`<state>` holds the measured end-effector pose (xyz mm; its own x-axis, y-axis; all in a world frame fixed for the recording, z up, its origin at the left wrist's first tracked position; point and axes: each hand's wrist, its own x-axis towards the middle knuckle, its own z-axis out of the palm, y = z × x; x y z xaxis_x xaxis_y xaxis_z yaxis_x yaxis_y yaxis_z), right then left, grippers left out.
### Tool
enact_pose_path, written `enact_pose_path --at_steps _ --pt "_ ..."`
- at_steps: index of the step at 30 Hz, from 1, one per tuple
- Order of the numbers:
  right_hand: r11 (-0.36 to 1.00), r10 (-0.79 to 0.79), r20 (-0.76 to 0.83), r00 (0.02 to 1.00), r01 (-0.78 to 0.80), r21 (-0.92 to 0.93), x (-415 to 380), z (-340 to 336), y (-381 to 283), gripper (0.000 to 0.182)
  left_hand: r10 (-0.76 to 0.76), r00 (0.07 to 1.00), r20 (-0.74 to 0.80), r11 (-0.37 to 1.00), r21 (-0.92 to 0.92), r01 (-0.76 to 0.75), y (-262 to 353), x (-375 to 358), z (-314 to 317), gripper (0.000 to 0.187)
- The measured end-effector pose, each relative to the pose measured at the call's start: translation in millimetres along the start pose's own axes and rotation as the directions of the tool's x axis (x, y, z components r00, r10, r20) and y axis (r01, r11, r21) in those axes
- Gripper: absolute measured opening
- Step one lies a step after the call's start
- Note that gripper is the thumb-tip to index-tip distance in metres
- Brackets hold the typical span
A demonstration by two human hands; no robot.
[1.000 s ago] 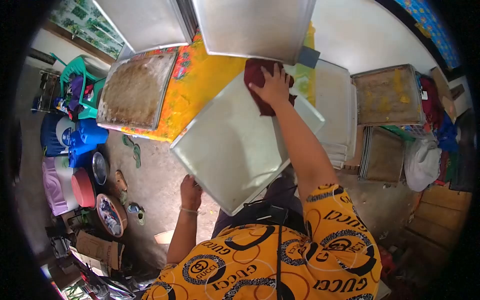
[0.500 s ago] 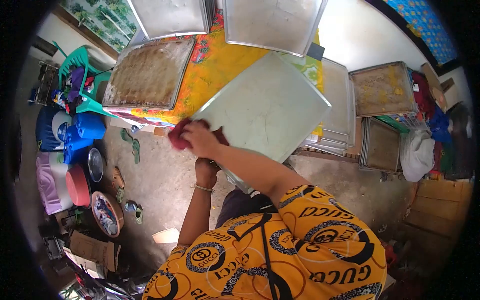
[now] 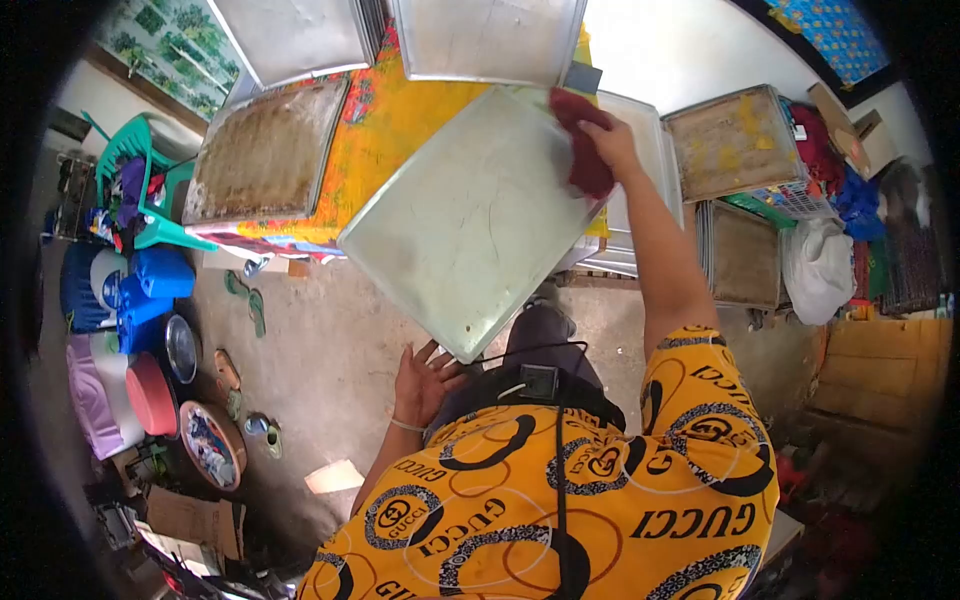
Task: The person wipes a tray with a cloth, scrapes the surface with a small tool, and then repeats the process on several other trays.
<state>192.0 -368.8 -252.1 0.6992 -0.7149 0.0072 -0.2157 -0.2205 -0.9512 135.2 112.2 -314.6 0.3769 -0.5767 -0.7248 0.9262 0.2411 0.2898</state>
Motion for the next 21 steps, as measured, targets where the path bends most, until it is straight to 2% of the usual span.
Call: enact_pose_path --at_steps 1,2,3,6,7,8,10,11,14,16,17,19,20,21 --pt "0.995 0.102 0.062 0.993 -0.102 0.004 0.7 -10.3 18.1 0.046 0.007 0.999 0.049 1.000 -0.005 -0.007 -2.8 0.0 0.8 0.064" --pt "0.926 -0.133 -0.007 0.991 0.122 -0.357 1.5 -4.5 56.3 0.049 0.015 0.996 0.089 0.998 0.058 -0.020 -3.8 2.8 0.3 0.067" --pt "0.682 -0.374 0.016 0.927 0.287 -0.673 1.5 3.9 86.7 0.053 0.013 0.995 0.100 0.995 0.094 -0.023 -2.9 6.5 -1.9 0.069" --pt "0.574 -0.416 0.005 0.909 0.267 -0.774 -37.0 56.8 63.3 0.056 0.020 0.995 0.099 0.980 0.196 -0.039 -1.7 12.4 -4.5 0.075" --pt "0.605 -0.396 0.074 0.915 0.321 -0.729 -55.5 76.3 46.2 0.054 0.031 0.997 0.077 0.971 0.233 -0.049 -1.3 10.7 -0.5 0.077" --pt "0.589 -0.444 0.151 0.884 0.414 -0.694 -67.5 99.6 44.4 0.054 0.046 0.997 0.059 0.961 0.268 -0.061 -1.6 10.3 3.2 0.079" --pt "0.571 -0.512 0.304 0.803 0.583 -0.578 -109.4 151.7 29.7 0.055 0.058 0.994 0.090 0.971 0.228 -0.077 -2.2 11.0 1.9 0.082" --pt "0.580 -0.499 0.382 0.778 0.627 -0.520 -137.5 176.4 11.2 0.054 0.067 0.992 0.105 0.974 0.207 -0.088 -3.6 10.8 0.1 0.083" --pt "0.605 -0.611 0.580 0.539 0.790 -0.098 -218.5 248.1 -6.4 0.046 0.139 0.985 0.098 0.986 0.077 -0.146 -13.8 13.8 -0.5 0.089" --pt "0.689 -0.660 0.574 0.485 0.696 0.204 -261.1 289.1 -7.5 0.043 0.265 0.950 0.162 0.964 -0.076 -0.256 -24.4 29.1 -22.7 0.093" --pt "0.851 -0.513 0.666 0.542 0.423 0.312 -275.2 298.0 -19.3 0.042 0.366 0.923 0.120 0.929 -0.107 -0.355 -27.2 26.7 -17.6 0.093" --pt "0.934 -0.351 0.729 0.588 0.162 0.319 -287.2 302.4 -34.3 0.041 0.546 0.837 0.025 0.830 -0.149 -0.537 -32.3 21.1 -4.8 0.094" --pt "0.921 -0.373 0.699 0.609 0.154 0.358 -283.8 299.4 -39.7 0.040 0.538 0.843 -0.002 0.840 -0.083 -0.536 -30.8 18.7 -7.7 0.095" --pt "0.908 -0.393 0.670 0.630 0.149 0.392 -271.7 289.0 -47.6 0.039 0.474 0.880 -0.015 0.879 -0.039 -0.474 -31.5 13.1 -6.5 0.096"
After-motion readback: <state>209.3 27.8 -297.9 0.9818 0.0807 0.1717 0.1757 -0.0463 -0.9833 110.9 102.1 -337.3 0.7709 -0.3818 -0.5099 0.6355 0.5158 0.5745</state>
